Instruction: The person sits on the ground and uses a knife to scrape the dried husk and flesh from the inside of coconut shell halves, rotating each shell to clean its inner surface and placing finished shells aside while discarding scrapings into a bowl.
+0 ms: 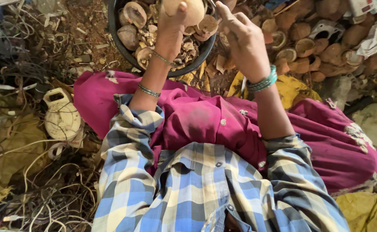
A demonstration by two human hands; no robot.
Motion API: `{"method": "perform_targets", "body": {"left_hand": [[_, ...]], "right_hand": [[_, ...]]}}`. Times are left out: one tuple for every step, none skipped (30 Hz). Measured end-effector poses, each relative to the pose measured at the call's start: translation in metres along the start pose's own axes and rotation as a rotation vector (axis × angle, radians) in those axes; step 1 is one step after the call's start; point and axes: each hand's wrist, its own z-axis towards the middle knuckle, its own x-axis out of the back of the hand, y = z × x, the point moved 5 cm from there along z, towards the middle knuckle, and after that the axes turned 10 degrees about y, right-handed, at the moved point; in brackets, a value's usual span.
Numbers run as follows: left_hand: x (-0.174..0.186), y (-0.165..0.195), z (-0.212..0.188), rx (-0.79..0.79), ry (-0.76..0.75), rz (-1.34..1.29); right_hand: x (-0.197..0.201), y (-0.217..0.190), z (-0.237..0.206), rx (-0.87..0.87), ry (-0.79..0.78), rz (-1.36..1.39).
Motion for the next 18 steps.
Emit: {"method": "perform_targets", "body": {"left_hand": [[-0.001,0.002,-0.002,-0.021,0.026,0.068],[-0.004,0.005,-0.004,-0.039,0.007,0.074],[-0.008,0.009,-0.006,-0.059,-0.014,0.079],[-0.011,0.012,-0.007,-0.080,-0.035,0.084],[-0.014,0.014,-0.008,-0.087,-0.038,0.099],[-0.017,0.017,-0.009,-0.093,-0.041,0.114],[-0.020,0.019,-0.010,-0.100,-0.045,0.128],[-0.022,0.020,-0.010,-0.097,-0.033,0.157],[-0.023,0.021,-0.012,-0.095,-0.020,0.187],[-0.024,0.023,-0.012,-0.091,-0.008,0.217],[-0.026,0.026,-0.013,-0.129,-0.020,0.253],[-0.028,0.029,-0.014,-0.165,-0.031,0.289],[-0.029,0.033,-0.015,-0.202,-0.040,0.325],[-0.029,0.036,-0.017,-0.248,-0.041,0.391],[-0.030,0.038,-0.019,-0.294,-0.044,0.456],[-0.031,0.041,-0.021,-0.342,-0.050,0.522],[-0.032,0.041,-0.022,-0.343,-0.052,0.520],[-0.032,0.040,-0.022,-0.343,-0.055,0.518]], "right_hand": [[-0.005,0.000,-0.002,0.013,0.016,-0.011],[-0.009,0.000,-0.004,0.026,0.033,-0.023],[-0.013,0.002,-0.005,0.040,0.050,-0.037],[-0.016,0.005,-0.006,0.042,0.065,-0.053],[-0.020,0.007,-0.008,0.045,0.079,-0.069],[-0.023,0.008,-0.010,0.048,0.094,-0.085],[-0.028,0.011,-0.010,0.028,0.107,-0.161],[-0.034,0.012,-0.010,0.008,0.120,-0.236],[-0.038,0.013,-0.012,-0.013,0.132,-0.310],[-0.043,0.013,-0.012,-0.013,0.148,-0.284],[-0.048,0.012,-0.014,-0.013,0.163,-0.257],[-0.052,0.013,-0.016,-0.014,0.176,-0.230],[-0.053,0.013,-0.018,-0.006,0.176,-0.219],[-0.054,0.014,-0.022,0.002,0.177,-0.207],[-0.054,0.015,-0.025,0.008,0.180,-0.195],[-0.055,0.018,-0.028,-0.015,0.176,-0.202],[-0.056,0.020,-0.030,-0.037,0.171,-0.209],[-0.058,0.023,-0.031,-0.060,0.165,-0.216]]}}
